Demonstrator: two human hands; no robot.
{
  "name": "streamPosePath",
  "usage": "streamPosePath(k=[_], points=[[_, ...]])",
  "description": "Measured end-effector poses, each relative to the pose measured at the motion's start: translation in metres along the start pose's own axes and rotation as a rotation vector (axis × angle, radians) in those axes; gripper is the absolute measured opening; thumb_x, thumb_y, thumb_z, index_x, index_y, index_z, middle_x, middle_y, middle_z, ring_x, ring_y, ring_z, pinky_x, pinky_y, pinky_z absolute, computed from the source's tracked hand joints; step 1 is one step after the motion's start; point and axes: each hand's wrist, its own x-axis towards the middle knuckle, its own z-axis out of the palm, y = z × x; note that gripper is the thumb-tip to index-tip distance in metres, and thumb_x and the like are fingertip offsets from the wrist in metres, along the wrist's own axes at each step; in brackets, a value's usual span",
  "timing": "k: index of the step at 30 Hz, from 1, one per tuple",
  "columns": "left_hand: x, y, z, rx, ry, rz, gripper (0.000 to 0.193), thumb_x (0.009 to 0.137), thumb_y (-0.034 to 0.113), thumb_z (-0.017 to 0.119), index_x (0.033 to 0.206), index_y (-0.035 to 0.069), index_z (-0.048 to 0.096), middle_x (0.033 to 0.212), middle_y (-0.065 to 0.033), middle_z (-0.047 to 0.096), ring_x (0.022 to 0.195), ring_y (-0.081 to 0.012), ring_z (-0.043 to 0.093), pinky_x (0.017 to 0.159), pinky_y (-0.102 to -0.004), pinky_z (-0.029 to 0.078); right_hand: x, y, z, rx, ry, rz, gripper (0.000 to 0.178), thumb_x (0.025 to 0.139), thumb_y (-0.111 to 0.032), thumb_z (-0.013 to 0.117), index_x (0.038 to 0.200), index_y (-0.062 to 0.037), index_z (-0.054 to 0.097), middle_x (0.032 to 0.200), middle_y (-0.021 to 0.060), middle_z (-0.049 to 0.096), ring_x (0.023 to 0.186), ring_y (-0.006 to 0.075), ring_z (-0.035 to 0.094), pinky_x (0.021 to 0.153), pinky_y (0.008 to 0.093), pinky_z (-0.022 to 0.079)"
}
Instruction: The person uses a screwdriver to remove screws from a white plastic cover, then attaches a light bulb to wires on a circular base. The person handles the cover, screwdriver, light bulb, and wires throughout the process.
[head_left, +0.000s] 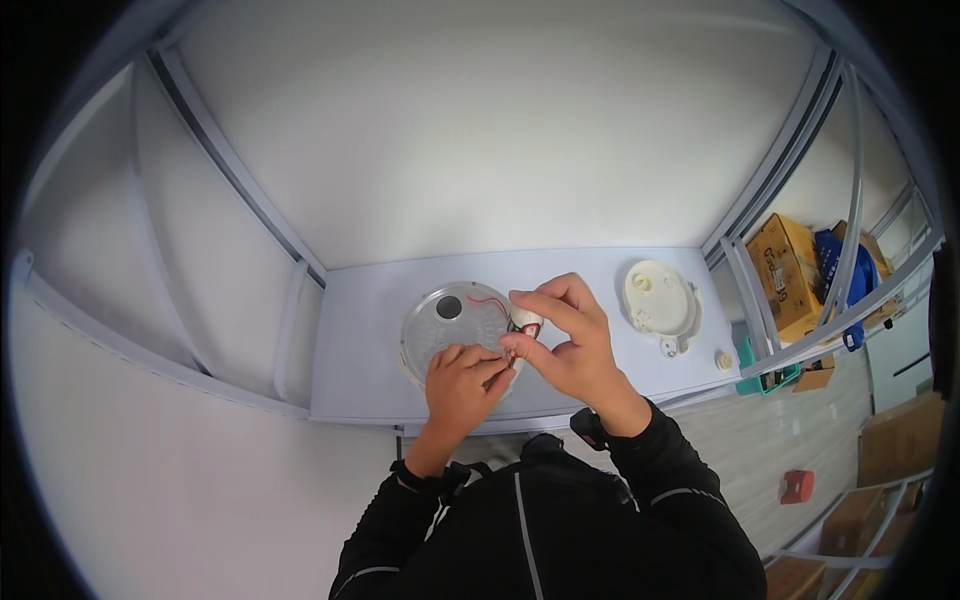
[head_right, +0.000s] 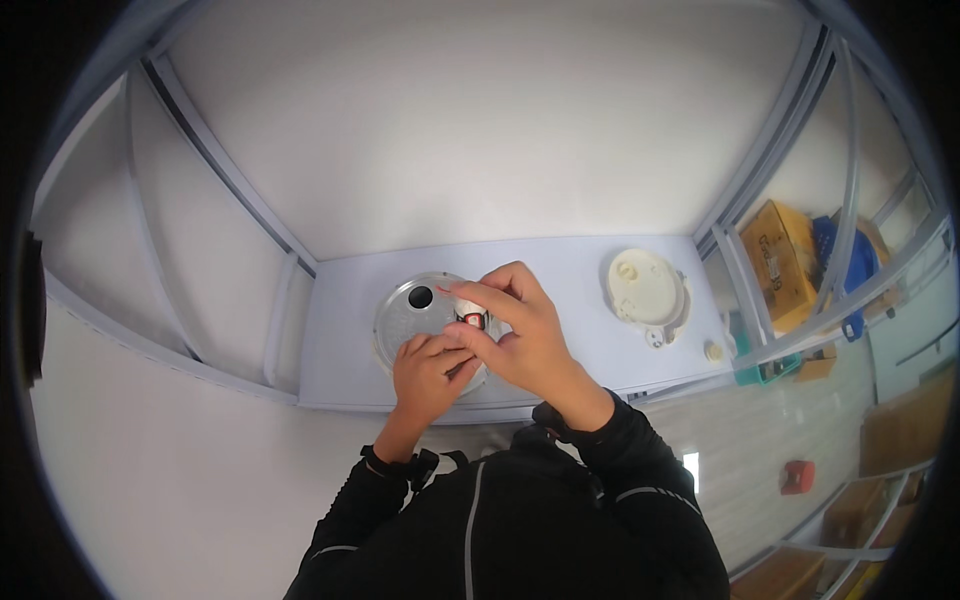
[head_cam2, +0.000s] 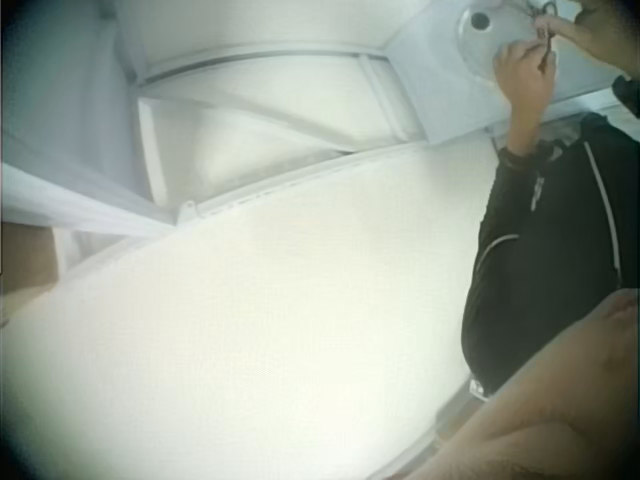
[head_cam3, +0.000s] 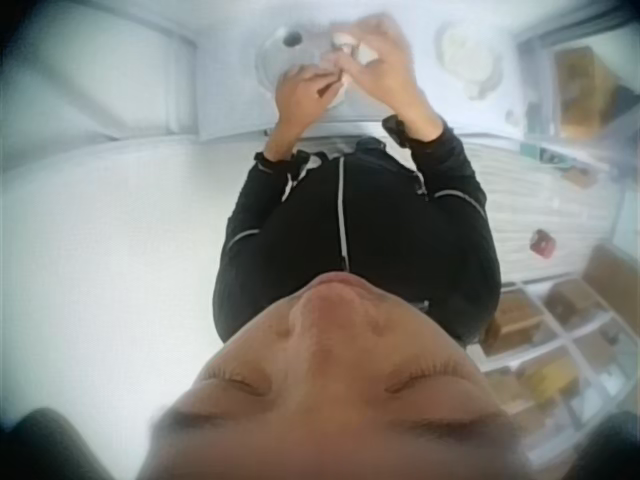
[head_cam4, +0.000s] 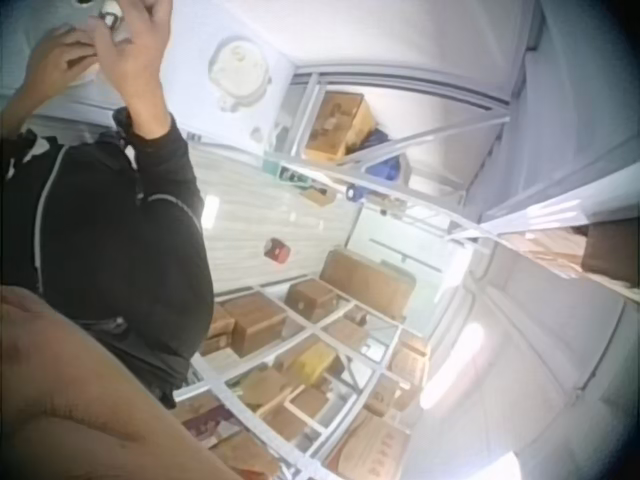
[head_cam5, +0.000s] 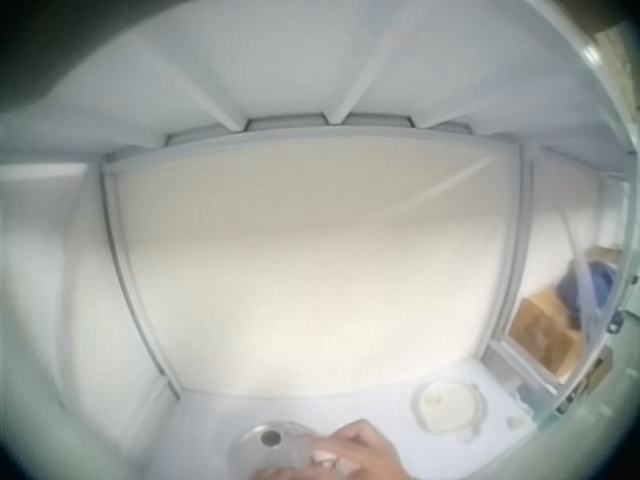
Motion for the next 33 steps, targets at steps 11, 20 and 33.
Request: streamPosePath(k=[11, 20, 33], points=[[0.002, 0.002, 0.001, 0.031, 0.018, 0.000, 0.014, 0.080, 0.029, 0.088, 0.088, 0.019, 0.083, 0.092, 0.0097, 0.071, 0.090, -0.0188, 0.063, 0.084, -0.0376, 0.047, -0.001, 0.008, 0.008, 0.061, -0.021, -0.039, 0.042, 0.093, -0.001, 0.071, 0.134, -0.0021, 0.068, 0.123, 0.0172, 0.065, 0.110, 0.0296, 0.067, 0.094, 0.0382, 0.055], [0.007, 0.005, 0.001, -0.009, -0.043, -0.114, 0.017, 0.076, 0.031, 0.088, 0.083, 0.018, 0.080, 0.085, 0.0076, 0.070, 0.084, -0.0214, 0.062, 0.080, -0.0394, 0.047, 0.013, 0.002, 0.010, 0.221, -0.009, -0.078, 0.046, 0.095, -0.005, 0.075, 0.139, -0.0001, 0.063, 0.122, 0.0171, 0.065, 0.101, 0.0257, 0.064, 0.093, 0.0375, 0.053], [0.023, 0.006, 0.001, -0.065, -0.137, -0.081, 0.023, 0.077, 0.021, 0.084, 0.093, 0.012, 0.071, 0.088, -0.0027, 0.068, 0.086, -0.0303, 0.063, 0.082, -0.0456, 0.046, 0.003, 0.007, 0.002, 0.219, 0.016, -0.070, 0.050, 0.089, -0.004, 0.081, 0.137, -0.0002, 0.067, 0.139, 0.0208, 0.065, 0.115, 0.0333, 0.070, 0.098, 0.0394, 0.055]])
